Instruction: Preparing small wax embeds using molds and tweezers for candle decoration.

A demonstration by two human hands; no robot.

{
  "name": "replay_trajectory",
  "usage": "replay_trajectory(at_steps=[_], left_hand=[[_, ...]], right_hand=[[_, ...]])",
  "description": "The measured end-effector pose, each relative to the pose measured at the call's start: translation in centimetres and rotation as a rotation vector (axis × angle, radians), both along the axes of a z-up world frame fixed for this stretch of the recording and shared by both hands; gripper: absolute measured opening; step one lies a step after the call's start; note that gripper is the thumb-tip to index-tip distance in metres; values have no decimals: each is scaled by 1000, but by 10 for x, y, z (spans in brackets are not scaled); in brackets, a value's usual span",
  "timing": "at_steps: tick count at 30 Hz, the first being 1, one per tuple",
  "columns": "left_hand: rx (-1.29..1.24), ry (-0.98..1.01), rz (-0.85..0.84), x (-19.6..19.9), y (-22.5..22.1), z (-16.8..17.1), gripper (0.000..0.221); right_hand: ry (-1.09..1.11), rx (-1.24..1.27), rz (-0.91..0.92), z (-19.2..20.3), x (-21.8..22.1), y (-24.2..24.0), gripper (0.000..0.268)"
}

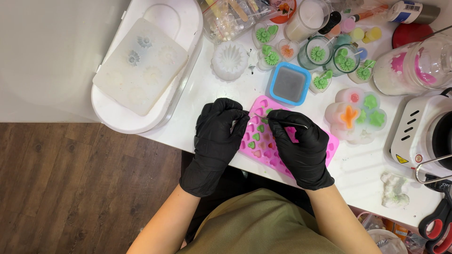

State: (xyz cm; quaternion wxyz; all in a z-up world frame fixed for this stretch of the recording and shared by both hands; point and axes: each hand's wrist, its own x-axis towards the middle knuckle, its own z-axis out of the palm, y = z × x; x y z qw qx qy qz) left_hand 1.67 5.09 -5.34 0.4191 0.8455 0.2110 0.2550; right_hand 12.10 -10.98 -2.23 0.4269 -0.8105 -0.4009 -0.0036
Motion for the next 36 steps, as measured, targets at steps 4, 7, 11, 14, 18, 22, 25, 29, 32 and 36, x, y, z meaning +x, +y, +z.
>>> replay_trajectory(at_steps=[4,7,11,14,18,22,25,29,32,36], left_hand=[[-6,-14,-7,0,0,0,10],[1,-2,-4,1,0,1,9],[10,6,0,0,0,1,9],[8,4,1,1,0,0,9],[7,-11,-1,0,0,0,9],[7,-16,-4,0,0,1,9],[8,-24,-3,0,0,1,10],[16,-15,3,0,0,1,10],[14,-13,-1,0,0,-1,10],[4,2,-5,0,0,-2,9]], right_hand=[[8,-13,27,-1,-1,3,23],[12,-6,45,-1,-1,4,23],[33,2,30,-4,-1,5,23],[11,1,16,-3,-1,5,23],[55,15,25,-5,-1,4,23],[114,30,36,-2,-2,3,23],[138,87,52,-5,-1,1,22],[111,54,19,-5,1,3,22],[16,-13,1,-3,2,5,22],[-15,-5,36,-2,1,6,24]])
